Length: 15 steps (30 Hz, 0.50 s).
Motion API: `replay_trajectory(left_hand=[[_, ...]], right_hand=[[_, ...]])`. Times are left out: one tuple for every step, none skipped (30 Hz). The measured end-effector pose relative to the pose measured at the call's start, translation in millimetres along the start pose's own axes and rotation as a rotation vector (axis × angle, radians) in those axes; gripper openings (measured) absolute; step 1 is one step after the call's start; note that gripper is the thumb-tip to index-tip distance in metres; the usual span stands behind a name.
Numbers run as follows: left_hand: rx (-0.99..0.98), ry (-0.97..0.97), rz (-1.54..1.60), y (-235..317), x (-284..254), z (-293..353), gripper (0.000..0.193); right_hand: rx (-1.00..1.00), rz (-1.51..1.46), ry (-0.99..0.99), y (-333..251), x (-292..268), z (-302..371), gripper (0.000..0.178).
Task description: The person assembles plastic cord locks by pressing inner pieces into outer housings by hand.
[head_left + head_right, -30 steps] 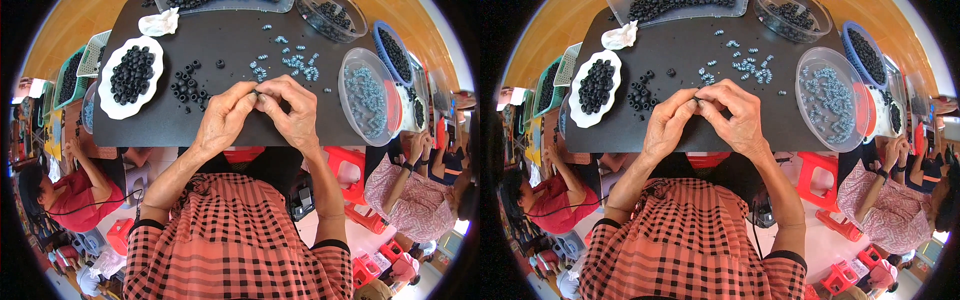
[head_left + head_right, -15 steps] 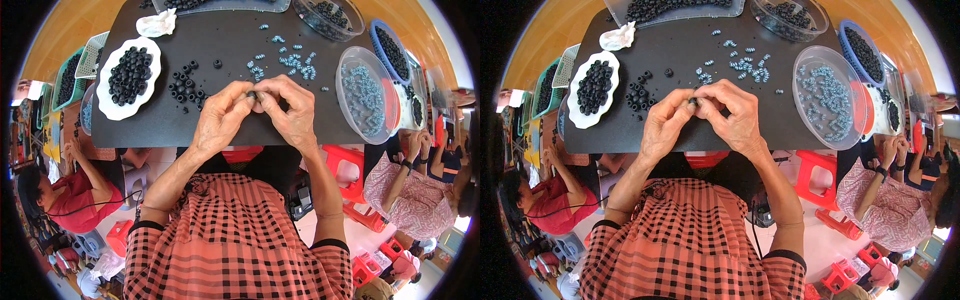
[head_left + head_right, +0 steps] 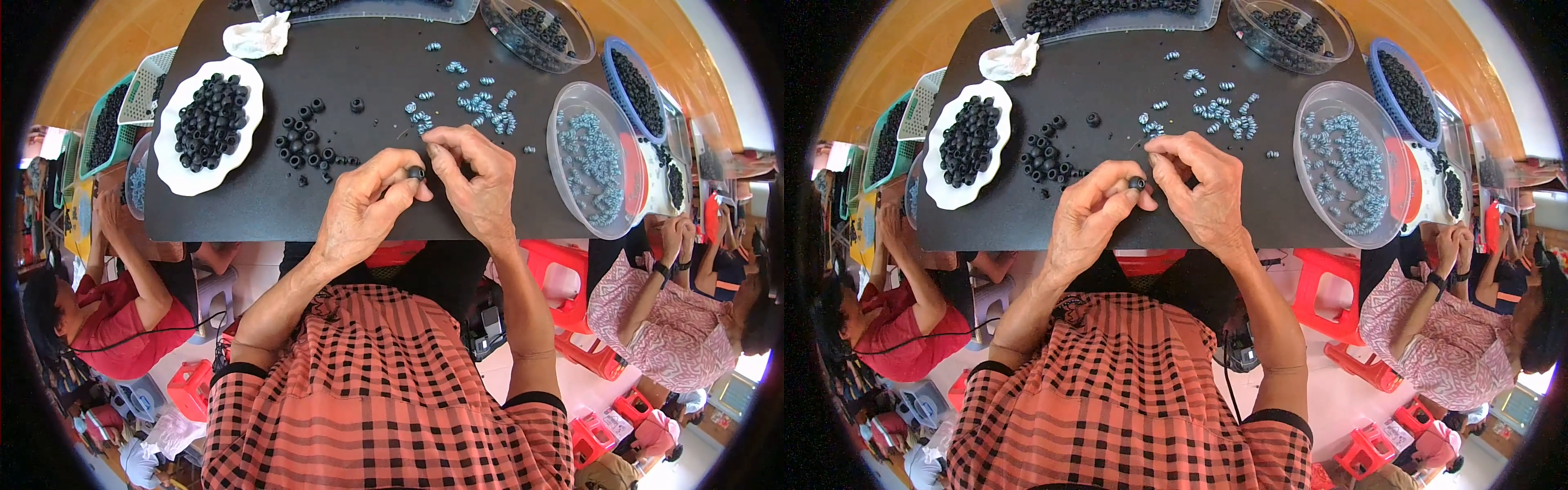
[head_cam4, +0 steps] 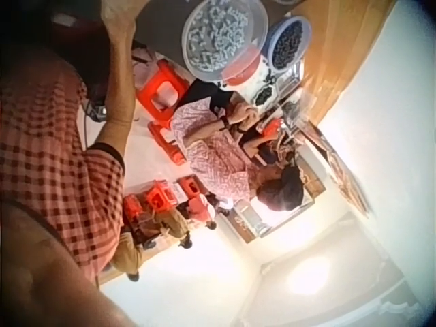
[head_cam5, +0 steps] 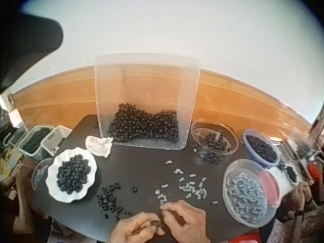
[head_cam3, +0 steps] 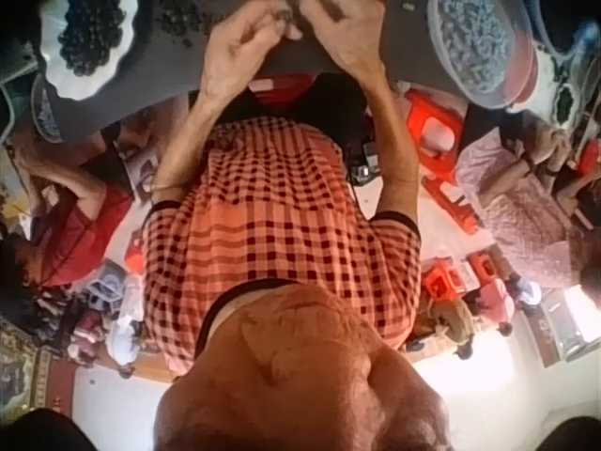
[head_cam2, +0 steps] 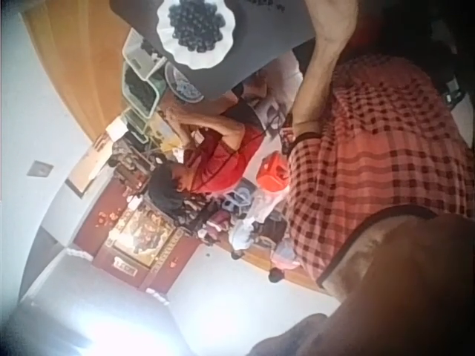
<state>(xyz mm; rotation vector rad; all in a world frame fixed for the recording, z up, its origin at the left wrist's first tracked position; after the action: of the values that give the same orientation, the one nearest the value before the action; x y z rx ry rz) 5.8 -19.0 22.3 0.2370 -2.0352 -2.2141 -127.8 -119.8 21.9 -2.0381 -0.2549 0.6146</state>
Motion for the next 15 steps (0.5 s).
replay_trajectory(left_hand=[[0.023, 0.008, 0.017, -4.2, 0.6, 0.7, 0.020], [0.047, 0.016, 0.034, -6.5, 0.8, 1.3, 0.020], [0.049, 0.015, 0.038, -6.6, 0.2, 1.8, 0.020], [0.042, 0.016, 0.013, -6.6, -0.4, 2.0, 0.020], [0.034, 0.017, -0.011, -6.5, -0.7, 2.1, 0.021], [0.038, 0.013, -0.007, -5.9, -0.3, 2.0, 0.021], [0.046, 0.015, -0.029, -5.0, -0.5, 2.0, 0.021], [0.054, 0.016, -0.051, -4.0, -0.9, 2.1, 0.021], [0.058, 0.015, -0.047, -3.0, -1.5, 2.4, 0.021], [0.048, 0.012, -0.042, -1.5, -1.7, 2.6, 0.021], [0.039, 0.009, -0.038, -0.7, -1.8, 2.6, 0.022], [0.042, 0.005, -0.033, -1.5, -1.3, 1.9, 0.022], [0.058, 0.006, -0.026, -3.0, -0.7, 1.2, 0.022], [0.073, 0.006, -0.020, -3.7, -0.4, 0.8, 0.022], [0.076, 0.004, -0.016, -3.5, -0.8, 1.1, 0.022]], right_hand=[[0.005, 0.007, -0.004, -0.5, 0.3, 0.0, 0.011], [0.010, 0.015, -0.007, -0.9, 0.6, -0.1, 0.011], [0.009, 0.020, -0.008, -0.7, 1.0, -0.2, 0.011], [0.004, 0.042, -0.025, -0.1, 1.3, -0.2, 0.011], [-0.001, 0.064, -0.043, 0.5, 1.4, -0.1, 0.012], [-0.002, 0.071, -0.042, 1.0, 1.1, 0.1, 0.012], [-0.010, 0.080, -0.053, 1.6, 1.4, 0.0, 0.012], [-0.018, 0.089, -0.065, 1.4, 1.7, -0.5, 0.013], [-0.020, 0.095, -0.066, 0.5, 2.0, -1.1, 0.013], [-0.005, 0.101, -0.080, -0.9, 1.6, -1.4, 0.013], [0.010, 0.108, -0.095, -2.1, 1.4, -1.7, 0.013], [0.010, 0.115, -0.094, -2.1, 1.4, -1.7, 0.013], [0.000, 0.117, -0.089, -0.8, 1.8, -1.4, 0.013], [-0.010, 0.118, -0.084, -0.2, 2.1, -1.2, 0.013], [-0.010, 0.123, -0.083, -0.7, 2.6, -1.4, 0.013]])
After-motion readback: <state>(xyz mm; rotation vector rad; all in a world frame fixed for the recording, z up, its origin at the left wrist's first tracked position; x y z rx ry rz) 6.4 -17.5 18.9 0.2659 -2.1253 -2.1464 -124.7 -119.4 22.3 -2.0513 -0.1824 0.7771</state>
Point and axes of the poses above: each hand's wrist, its own z-axis away from the middle knuckle, its own x-axis out of the palm, y = z × x, the point moved 1 cm from there along -z, towards the middle knuckle, and after that the axes turned 3 degrees about -x, right-handed, at the moved point
